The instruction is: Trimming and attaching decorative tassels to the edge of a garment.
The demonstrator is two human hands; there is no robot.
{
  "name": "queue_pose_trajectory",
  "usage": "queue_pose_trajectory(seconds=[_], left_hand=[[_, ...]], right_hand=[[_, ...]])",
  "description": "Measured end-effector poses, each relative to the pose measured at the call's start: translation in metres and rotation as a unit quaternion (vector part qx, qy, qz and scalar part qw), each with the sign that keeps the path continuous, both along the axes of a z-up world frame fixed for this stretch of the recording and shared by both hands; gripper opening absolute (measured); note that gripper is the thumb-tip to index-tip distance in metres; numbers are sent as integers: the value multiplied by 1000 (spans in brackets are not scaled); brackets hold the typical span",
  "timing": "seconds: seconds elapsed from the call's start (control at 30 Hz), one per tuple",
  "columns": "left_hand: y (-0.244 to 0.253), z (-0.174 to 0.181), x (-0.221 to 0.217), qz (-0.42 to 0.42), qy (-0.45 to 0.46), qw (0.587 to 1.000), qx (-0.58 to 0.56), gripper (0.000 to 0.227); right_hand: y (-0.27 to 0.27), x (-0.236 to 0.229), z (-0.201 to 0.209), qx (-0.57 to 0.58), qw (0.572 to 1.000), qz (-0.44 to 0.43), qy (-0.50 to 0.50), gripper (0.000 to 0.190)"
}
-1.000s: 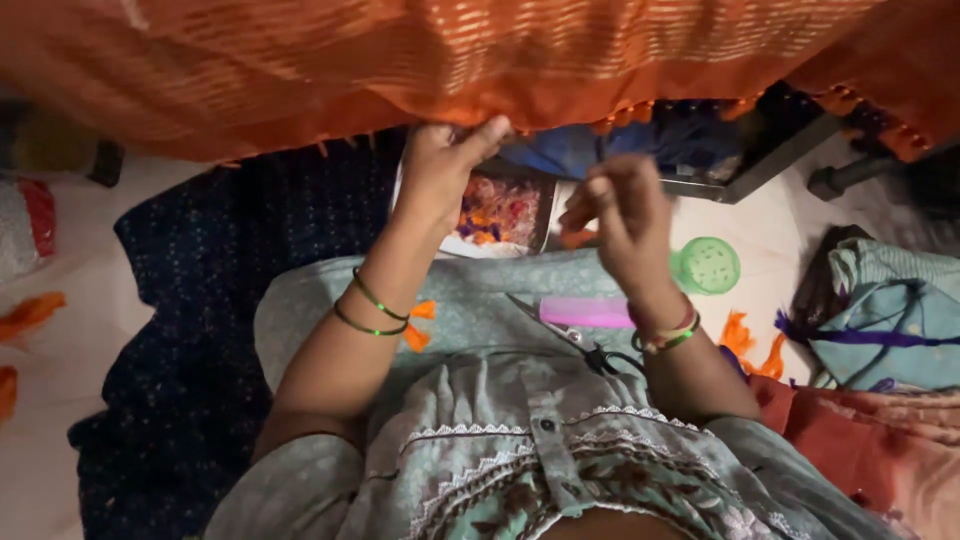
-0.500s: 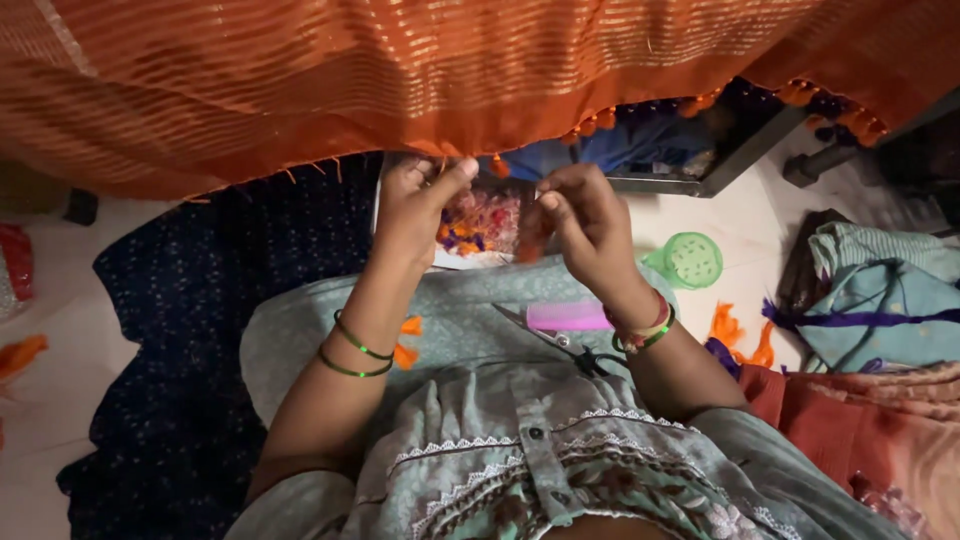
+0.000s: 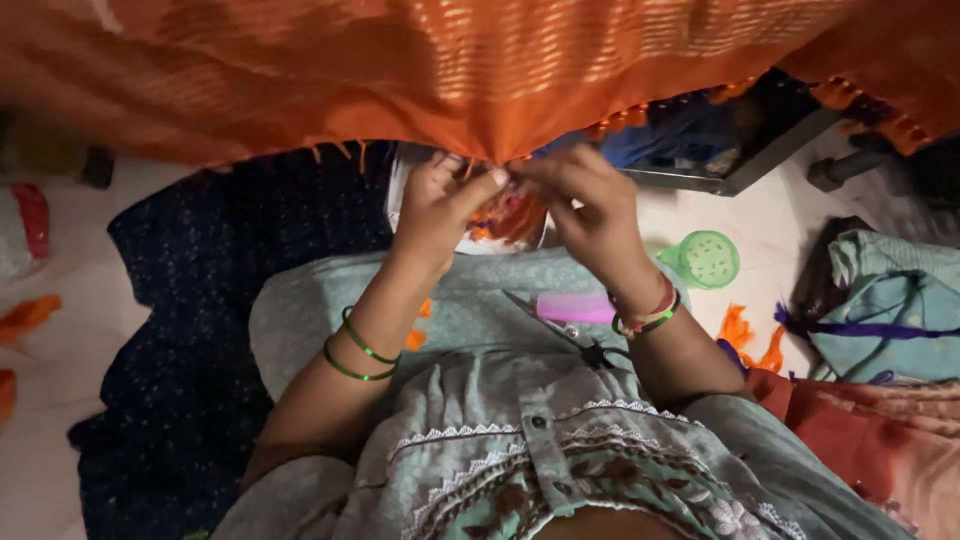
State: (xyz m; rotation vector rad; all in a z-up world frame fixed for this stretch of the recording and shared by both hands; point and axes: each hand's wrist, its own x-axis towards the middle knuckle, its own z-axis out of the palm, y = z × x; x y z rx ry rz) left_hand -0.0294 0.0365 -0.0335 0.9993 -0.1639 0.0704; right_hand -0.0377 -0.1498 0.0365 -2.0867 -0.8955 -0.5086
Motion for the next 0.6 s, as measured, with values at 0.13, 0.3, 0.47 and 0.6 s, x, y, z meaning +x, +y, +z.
queue_pose_trajectory(seconds=[0.13,0.3,0.47,0.6], left_hand=[[-1,-8,-6,-15,43,997,58,13],[0,3,-12,10,-1,999,51,11],[0,2,-13,9,-3,998,57,11],[0,3,-17,10,-15,998,63,9]], right_hand=[[3,3,0,-10,998,-24,-56,30],[4,8,-5,-51,994,-36,-87,29],[7,11,-6,-41,993,-40,-107,29],[8,11,-3,-51,992,-17,-114,29]])
